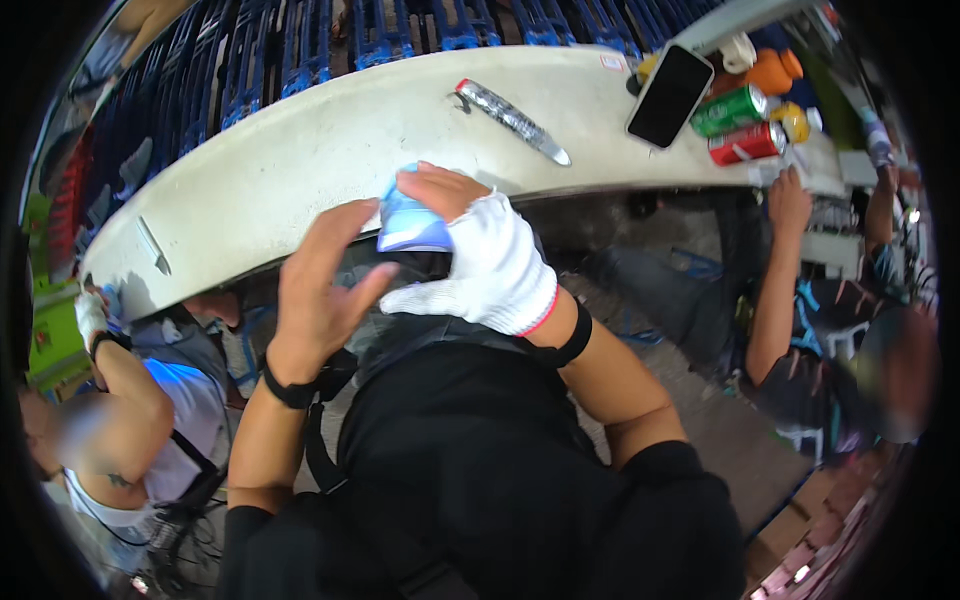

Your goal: Assembling and inspecting small shoe components on a factory production line.

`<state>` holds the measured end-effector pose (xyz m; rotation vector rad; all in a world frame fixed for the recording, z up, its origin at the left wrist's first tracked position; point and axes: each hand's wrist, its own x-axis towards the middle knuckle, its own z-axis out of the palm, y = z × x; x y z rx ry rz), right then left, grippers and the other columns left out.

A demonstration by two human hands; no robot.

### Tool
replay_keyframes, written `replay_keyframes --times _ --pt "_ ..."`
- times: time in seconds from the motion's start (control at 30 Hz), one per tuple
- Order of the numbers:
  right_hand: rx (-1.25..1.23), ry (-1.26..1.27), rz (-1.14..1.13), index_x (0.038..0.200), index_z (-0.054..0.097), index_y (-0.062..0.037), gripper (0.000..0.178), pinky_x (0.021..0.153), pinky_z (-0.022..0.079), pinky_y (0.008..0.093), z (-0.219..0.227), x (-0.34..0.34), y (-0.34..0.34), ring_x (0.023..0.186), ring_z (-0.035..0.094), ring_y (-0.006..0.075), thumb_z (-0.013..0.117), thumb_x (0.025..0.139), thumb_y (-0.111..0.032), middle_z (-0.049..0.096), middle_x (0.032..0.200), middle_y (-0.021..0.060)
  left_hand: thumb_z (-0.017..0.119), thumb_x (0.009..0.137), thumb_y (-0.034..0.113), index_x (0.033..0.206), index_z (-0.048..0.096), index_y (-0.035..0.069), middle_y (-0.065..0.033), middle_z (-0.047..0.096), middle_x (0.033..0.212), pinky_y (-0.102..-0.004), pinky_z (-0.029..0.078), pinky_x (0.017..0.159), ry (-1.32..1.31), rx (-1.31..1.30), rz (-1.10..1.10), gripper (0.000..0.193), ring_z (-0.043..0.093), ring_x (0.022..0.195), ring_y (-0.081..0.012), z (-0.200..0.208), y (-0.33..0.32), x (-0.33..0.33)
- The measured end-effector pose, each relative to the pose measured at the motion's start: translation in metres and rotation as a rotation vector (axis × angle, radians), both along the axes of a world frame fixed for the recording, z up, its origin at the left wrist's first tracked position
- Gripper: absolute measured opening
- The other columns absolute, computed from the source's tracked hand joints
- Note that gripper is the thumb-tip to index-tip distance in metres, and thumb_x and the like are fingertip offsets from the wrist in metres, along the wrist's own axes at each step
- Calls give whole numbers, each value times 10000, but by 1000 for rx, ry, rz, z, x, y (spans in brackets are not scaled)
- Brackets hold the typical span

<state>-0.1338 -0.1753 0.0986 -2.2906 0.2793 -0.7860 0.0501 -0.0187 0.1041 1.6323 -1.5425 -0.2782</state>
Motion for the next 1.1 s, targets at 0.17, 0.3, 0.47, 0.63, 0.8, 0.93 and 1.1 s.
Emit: replay_keyframes --times 0.17,0.3,0.47,0.63,0.8,0.93,1.1 --pt "163 3 -30 1290 735 -54 699 1043 599 444 -14 -2 2 1194 767 389 1035 753 -386 790 1244 159 913 778 26 1302 722 10 -182 720 1253 -455 615 952 26 -213 101 558 727 1118 -394 -54 -7 -32" --pt "221 -137 14 1150 737 -25 627 1103 583 501 -32 2 9 1198 771 363 1075 693 -287 804 1161 134 909 747 -1 1152 719 11 -170 712 1133 -456 603 912 33 -335 174 447 716 1101 -380 -71 -4 -38" --pt "131 -95 80 1159 687 -10 621 1143 556 521 -22 9 11 1274 743 379 1062 716 -230 806 1197 195 889 673 -34 1032 648 39 -154 652 1020 -452 541 819 26 -301 166 439 661 957 -383 -57 2 -40" --pt "16 -56 92 1143 692 -14 687 1102 575 515 -20 17 10 1171 770 375 1082 661 -309 800 1136 163 861 650 -56 1047 585 56 -147 603 1012 -446 496 799 250 -253 29 497 596 925 -377 -43 3 -36" --pt "53 -34 199 1123 695 -38 661 1082 581 517 -6 22 5 1178 774 358 1083 661 -308 801 1134 150 862 669 -59 997 598 63 -124 611 959 -444 506 782 188 -383 -75 438 610 880 -355 -50 5 -22" --pt "-61 -24 253 1086 688 -73 600 1078 583 520 -13 15 0 1178 785 356 1076 678 -278 812 1140 129 911 672 30 979 617 75 -103 656 978 -443 534 789 146 -393 -73 427 646 912 -333 -52 1 -6" --pt "-85 -68 271 1077 678 -102 545 1088 577 533 -18 12 -5 1163 795 347 1059 715 -246 827 1093 114 939 713 108 1044 650 62 -108 686 1030 -434 559 832 187 -239 -75 441 669 975 -343 -54 1 -2"
